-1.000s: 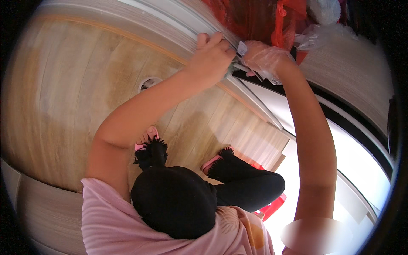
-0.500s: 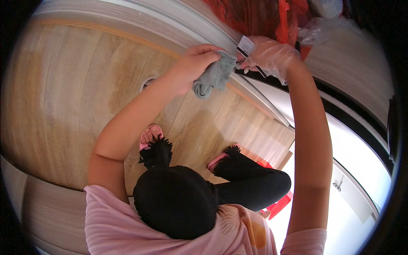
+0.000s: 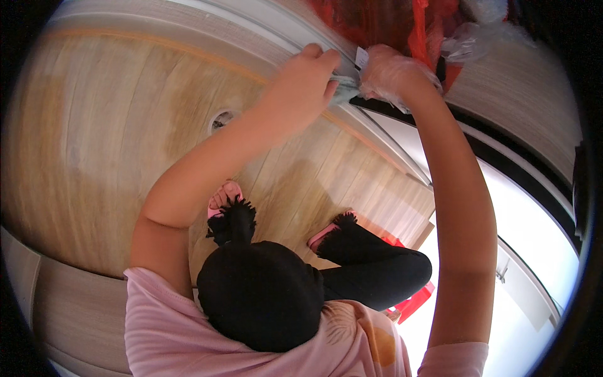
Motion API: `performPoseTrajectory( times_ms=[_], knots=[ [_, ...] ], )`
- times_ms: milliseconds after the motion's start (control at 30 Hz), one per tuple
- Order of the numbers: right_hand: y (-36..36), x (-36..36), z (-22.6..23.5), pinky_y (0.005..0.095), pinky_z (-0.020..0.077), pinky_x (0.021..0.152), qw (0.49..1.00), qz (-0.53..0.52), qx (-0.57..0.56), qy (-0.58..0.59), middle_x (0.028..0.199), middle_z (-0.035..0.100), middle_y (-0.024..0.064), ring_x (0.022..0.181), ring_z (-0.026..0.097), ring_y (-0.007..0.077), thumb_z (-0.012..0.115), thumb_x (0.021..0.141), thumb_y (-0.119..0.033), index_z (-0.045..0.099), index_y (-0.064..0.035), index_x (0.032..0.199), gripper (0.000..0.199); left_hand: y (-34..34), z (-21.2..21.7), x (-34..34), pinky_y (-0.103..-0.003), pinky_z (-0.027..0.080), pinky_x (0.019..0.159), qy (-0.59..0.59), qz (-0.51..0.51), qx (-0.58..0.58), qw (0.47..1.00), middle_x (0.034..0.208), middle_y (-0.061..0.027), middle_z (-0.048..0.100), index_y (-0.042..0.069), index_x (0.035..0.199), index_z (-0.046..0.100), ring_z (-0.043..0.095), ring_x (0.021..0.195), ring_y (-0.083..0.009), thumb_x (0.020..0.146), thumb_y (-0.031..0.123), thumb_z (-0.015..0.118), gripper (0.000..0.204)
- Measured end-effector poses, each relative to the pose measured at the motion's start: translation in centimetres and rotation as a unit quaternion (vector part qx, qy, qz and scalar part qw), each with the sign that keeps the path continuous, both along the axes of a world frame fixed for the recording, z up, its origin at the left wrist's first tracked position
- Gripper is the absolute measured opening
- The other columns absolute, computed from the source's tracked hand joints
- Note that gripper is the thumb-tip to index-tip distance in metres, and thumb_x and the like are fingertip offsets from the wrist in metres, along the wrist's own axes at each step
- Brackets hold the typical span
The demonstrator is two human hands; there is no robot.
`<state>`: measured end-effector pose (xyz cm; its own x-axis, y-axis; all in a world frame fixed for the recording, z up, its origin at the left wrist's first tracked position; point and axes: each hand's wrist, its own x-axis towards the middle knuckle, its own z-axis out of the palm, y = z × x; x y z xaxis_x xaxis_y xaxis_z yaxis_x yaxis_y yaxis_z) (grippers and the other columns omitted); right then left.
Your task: The person cleans the bottom track of a sliding closet door using a cloth and a card. They wipe the track with the cloth and use the card to scrape out debris from the crevices. The person moves along the track, repeating the wiping and scraping actions to clean the entire length.
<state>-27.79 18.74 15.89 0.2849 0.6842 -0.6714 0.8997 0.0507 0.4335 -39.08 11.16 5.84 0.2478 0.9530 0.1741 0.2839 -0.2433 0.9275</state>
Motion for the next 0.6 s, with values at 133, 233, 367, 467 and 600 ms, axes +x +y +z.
performPoseTrajectory(
  times_ms=[133,233,367,467,600],
  knots=[
    [1.5,-0.5,-1.0,0.0431,0.0494,0.062,0.993,-0.033,-0.088,-0.077,0.078,0.063,0.0188,0.071,0.062,0.0323,0.065,0.047,-0.003,0.063,0.0020,0.081,0.034,1.4,0.1,1.0,-0.037,0.040,0.073,0.176,0.009,0.156,0.972,0.090,-0.0114,0.056,0.003,0.089,0.059,0.053,0.089,-0.0259,0.070,0.010,0.060,0.021],
    [1.0,-1.0,-1.2,0.0402,0.0506,0.062,0.997,-0.002,-0.063,-0.036,0.071,0.065,0.0108,0.058,0.062,0.0201,0.058,0.076,-0.009,0.066,-0.0024,0.082,0.012,0.8,-0.4,1.2,-0.035,0.035,0.078,0.251,-0.005,0.295,0.922,0.090,-0.0059,0.056,0.006,0.085,0.061,0.048,0.091,-0.0212,0.067,0.014,0.059,0.020],
    [1.6,-1.6,-3.3,0.0358,0.0506,0.059,0.982,0.053,-0.158,-0.092,0.072,0.065,0.0111,0.062,0.062,0.0210,0.060,0.072,-0.007,0.066,-0.0023,0.080,0.011,-0.9,-3.3,2.1,-0.033,0.033,0.079,0.267,-0.053,0.319,0.908,0.089,-0.0008,0.054,0.007,0.082,0.064,0.043,0.089,-0.0177,0.068,0.017,0.056,0.019],
    [2.9,0.7,-5.1,0.0346,0.0514,0.058,0.966,0.111,-0.229,-0.040,0.080,0.065,0.0134,0.068,0.062,0.0227,0.063,0.067,-0.006,0.066,-0.0031,0.085,0.018,-1.8,-5.0,3.1,-0.035,0.032,0.084,0.297,-0.066,0.309,0.901,0.097,-0.0027,0.052,0.004,0.098,0.061,0.042,0.097,-0.0190,0.068,0.029,0.063,0.039],
    [3.2,1.5,-3.5,0.0235,0.0527,0.057,0.964,-0.134,-0.180,0.142,0.085,0.065,0.0109,0.069,0.062,0.0155,0.059,0.077,-0.005,0.064,0.0009,0.090,0.015,-1.1,-4.8,2.8,-0.034,0.032,0.083,0.292,-0.052,0.297,0.907,0.096,-0.0019,0.051,0.004,0.101,0.060,0.041,0.097,-0.0183,0.067,0.030,0.065,0.043]
  ],
)
